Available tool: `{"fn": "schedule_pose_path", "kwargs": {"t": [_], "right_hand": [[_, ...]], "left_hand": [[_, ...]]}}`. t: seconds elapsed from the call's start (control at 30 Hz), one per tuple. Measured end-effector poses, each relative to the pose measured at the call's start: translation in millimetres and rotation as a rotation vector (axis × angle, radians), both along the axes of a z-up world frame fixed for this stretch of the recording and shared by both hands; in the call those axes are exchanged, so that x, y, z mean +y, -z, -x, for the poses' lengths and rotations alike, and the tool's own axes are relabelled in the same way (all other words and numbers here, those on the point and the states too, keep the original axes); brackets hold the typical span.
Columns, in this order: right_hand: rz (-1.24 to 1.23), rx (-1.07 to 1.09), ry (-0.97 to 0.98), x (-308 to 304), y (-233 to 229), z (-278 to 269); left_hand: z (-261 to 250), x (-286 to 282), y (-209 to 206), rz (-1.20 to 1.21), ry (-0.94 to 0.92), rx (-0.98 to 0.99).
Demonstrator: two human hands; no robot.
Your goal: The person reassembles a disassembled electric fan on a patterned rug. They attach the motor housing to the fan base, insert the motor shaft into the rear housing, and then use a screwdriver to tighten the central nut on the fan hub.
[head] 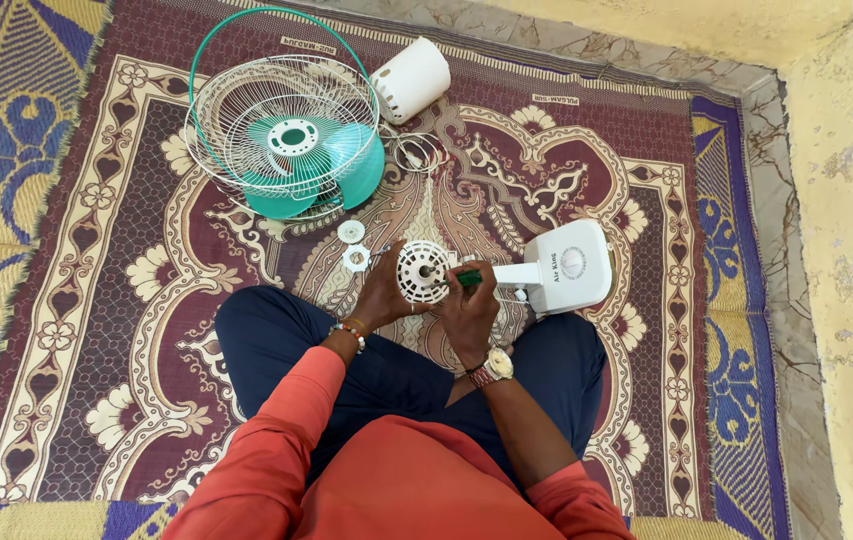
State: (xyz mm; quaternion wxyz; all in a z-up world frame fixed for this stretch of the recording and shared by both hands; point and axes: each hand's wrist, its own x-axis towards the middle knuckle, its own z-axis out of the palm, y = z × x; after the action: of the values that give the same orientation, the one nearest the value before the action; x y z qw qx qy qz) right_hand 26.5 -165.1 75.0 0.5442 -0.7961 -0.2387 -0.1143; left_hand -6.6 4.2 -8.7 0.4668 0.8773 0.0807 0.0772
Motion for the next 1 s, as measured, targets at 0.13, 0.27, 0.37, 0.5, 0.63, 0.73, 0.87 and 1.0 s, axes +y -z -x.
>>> {"fn": "schedule_pose_path", "kwargs": {"t": [0.13, 0.27, 0.37, 0.5, 0.63, 0.73, 0.87, 1.0], "right_hand": [[0.085, -0.065, -0.18, -8.5, -3.7, -6.4], [0.128, -0.209, -0.221, -3.8, -10.4, -8.8], [0.139, -0.261, -0.25, 1.3, -13.4, -10.3], [0.181, -0.23, -0.294, 2.5, -19.5, -18.5], [0.111, -0.147, -0.25, 3.1, -29.4, -33.9], [-0.003, -0.057, -0.28, 7.1, -37.7, -37.7], [0.075, -0.065, -0.269, 16.3, -42.2, -35.6], [0.175, -0.042, -0.228, 17.6, -35.7, -29.6]], "left_hand": [[0.4, -1.6, -1.4, -0.025, -0.012, -0.063], [-1.5, 1.0, -4.8, 0.051, -0.013, 0.007], [-0.6, 0.6, -3.3, 0.052, -0.017, -0.013], [-1.9, 2.0, -3.5, 0.006, -0.011, -0.085], [-3.0, 3.0, -7.3, 0.029, 0.014, -0.014], [-4.6, 3.5, -12.4, 0.038, 0.022, -0.066], [-2.7, 5.4, -16.5, 0.083, 0.014, -0.028], [-3.3, 4.2, -13.4, 0.063, 0.003, -0.044]]}}
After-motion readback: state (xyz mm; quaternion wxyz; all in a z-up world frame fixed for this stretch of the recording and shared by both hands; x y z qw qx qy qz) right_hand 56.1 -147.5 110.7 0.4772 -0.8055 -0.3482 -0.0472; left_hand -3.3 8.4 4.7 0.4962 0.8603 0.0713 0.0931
